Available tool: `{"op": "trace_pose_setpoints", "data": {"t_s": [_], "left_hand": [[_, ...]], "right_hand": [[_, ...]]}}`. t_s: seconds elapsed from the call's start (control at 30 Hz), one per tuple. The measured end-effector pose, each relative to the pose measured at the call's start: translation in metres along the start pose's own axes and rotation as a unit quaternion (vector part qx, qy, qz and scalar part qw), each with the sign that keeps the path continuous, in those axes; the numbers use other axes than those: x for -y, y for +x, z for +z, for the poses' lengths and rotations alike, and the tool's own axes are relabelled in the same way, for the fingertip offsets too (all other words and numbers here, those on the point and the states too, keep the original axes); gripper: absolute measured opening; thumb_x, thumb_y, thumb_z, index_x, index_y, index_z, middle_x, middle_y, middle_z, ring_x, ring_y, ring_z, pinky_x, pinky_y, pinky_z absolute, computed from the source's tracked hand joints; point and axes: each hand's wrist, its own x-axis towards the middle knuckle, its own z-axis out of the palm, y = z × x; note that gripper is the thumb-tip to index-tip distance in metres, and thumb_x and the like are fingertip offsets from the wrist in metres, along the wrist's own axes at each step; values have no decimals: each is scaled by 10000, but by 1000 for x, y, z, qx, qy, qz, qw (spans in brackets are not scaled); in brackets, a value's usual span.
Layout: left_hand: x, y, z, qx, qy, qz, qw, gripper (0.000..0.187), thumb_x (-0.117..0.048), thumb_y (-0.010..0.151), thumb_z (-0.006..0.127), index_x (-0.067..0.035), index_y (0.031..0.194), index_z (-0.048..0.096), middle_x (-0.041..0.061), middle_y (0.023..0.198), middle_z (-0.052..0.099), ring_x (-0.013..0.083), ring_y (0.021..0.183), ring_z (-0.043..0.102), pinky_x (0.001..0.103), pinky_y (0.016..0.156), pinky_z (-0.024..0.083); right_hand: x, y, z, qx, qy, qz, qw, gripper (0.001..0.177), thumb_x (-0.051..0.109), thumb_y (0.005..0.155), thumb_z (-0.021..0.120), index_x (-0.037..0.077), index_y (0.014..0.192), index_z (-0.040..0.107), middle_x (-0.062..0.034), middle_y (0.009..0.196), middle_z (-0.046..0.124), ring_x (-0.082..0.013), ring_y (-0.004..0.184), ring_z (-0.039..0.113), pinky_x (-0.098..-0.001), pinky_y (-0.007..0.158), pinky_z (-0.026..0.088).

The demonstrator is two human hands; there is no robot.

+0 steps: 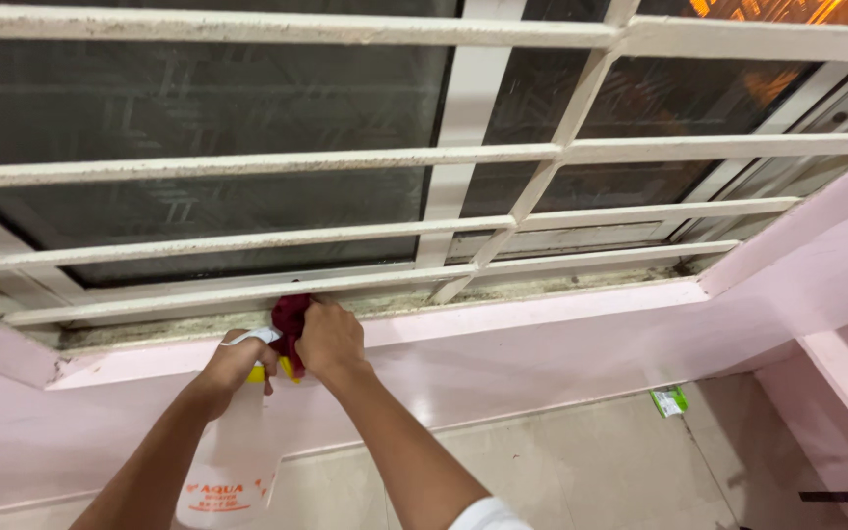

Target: The person cleans the bottom horizontal bar of a white metal window frame. They repeatedly spray a cleaning solution from a white bottle onto the frame and wipe it with a red cloth. The person moves along the length of the frame, treating different sections sequentially.

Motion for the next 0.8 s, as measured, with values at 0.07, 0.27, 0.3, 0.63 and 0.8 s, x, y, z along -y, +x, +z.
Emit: {"op": "trace_pose_setpoints", "data": {"t_s": [0.07,0.27,0.3,0.63,0.8], "left_hand": [[1,-1,0,-14,-1,-22,1000,160,-28,623,575,87,733,588,220,736,610,346,545,609,479,612,492],[-17,-10,1,16,-14,-4,1000,244,-25,612,549,89,804,648,216,874,750,301,667,629,414,606,506],[-21,-12,3,27,-17,-15,999,299,-18,598,531,70,844,676,211,919,794,269,718,636,407,597,502],[-12,-5,-3,61,-18,9,998,307,-38,618,521,69,838,706,199,932,802,283,808,694,402,572,523],[3,32,-11,36,78,-4,996,261,-159,808,510,68,744,624,299,829,684,397,686,645,445,563,545]], "right_hand": [[-2,2,-1,35,-42,-1,998,217,66,781,737,9,990,743,-202,1106,712,-390,1026,699,-468,889,575],[-39,-11,-25,-27,-41,-49,998,285,19,846,678,48,1128,694,-177,1148,676,-396,1025,677,-493,887,549],[-47,-15,-32,-60,-18,-57,996,316,-5,847,659,63,1153,695,-157,1167,674,-392,1013,681,-494,869,554],[-65,-8,-19,-106,-46,-25,993,144,-34,864,645,1,990,706,-193,1069,686,-379,1022,687,-463,888,568],[-27,-7,15,-114,-33,-101,988,248,-116,729,624,-27,947,699,-216,1082,675,-399,988,682,-455,839,570]]}}
